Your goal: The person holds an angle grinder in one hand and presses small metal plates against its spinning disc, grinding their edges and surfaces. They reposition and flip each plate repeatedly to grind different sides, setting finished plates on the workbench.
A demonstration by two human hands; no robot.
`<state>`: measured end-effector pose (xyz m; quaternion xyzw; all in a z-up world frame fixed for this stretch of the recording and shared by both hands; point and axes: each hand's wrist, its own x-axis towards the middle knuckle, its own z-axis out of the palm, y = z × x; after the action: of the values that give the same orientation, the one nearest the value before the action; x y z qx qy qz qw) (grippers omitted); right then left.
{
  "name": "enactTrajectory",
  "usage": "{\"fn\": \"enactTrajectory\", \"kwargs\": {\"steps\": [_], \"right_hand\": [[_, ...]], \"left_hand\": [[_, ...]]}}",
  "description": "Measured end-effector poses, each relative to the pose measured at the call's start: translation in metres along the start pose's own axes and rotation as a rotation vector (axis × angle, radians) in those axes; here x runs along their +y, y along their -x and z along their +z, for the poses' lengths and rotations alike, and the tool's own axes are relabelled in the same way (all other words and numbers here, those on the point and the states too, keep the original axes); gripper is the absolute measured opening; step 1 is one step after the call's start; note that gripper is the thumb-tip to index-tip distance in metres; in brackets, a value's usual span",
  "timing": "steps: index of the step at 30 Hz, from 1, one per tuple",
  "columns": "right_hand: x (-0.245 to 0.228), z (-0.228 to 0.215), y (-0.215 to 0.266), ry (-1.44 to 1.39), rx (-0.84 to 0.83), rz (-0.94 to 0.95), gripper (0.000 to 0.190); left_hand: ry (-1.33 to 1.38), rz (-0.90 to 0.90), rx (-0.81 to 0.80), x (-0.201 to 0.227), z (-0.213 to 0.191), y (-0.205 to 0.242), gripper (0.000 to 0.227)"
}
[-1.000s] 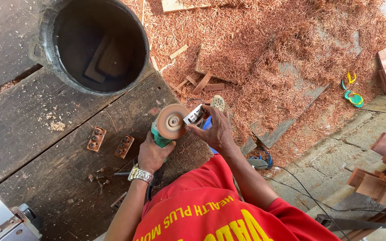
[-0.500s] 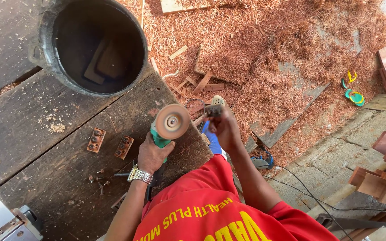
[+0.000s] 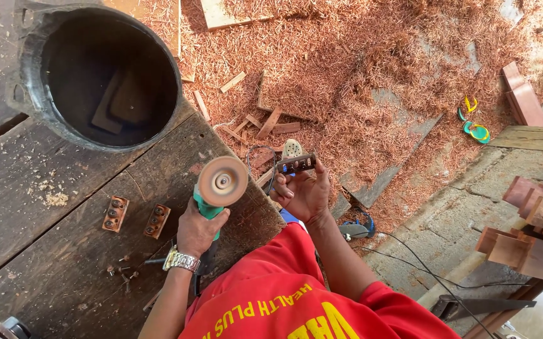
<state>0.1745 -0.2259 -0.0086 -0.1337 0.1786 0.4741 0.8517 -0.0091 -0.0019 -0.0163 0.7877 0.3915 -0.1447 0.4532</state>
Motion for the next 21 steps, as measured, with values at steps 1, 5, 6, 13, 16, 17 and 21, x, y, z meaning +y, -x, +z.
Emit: {"fn": "enactTrajectory", "kwargs": {"steps": [1,5,6,13,16,17,21], "right_hand": [[0.0,0.003,-0.001,0.0,-0.001,0.0,0.075],[0.001,0.013,-0.003,-0.025,0.027,-0.012,0.071],[0.001,0.015,-0.004,-0.041,0.035,-0.013,0.069],[0.001,0.017,-0.005,-0.086,-0.019,-0.009,0.069],[0.003,0.008,-0.006,-0.082,-0.041,-0.017,0.069],[0.003,0.004,-0.006,-0.106,-0.044,-0.003,0.069],[0.003,-0.007,-0.009,-0.15,-0.062,0.014,0.07]], "left_hand": [[0.0,0.001,0.001,0.0,0.0,0.0,0.094],[-0.004,0.017,0.005,-0.002,0.001,0.0,0.097],[0.008,0.056,0.022,-0.003,0.001,0.001,0.099],[0.025,0.017,-0.011,0.003,-0.003,0.002,0.101],[0.022,-0.007,-0.019,0.005,-0.005,0.003,0.092],[0.033,-0.006,-0.018,0.007,-0.006,0.003,0.093],[0.047,0.055,0.025,0.002,-0.002,0.001,0.093]]}}
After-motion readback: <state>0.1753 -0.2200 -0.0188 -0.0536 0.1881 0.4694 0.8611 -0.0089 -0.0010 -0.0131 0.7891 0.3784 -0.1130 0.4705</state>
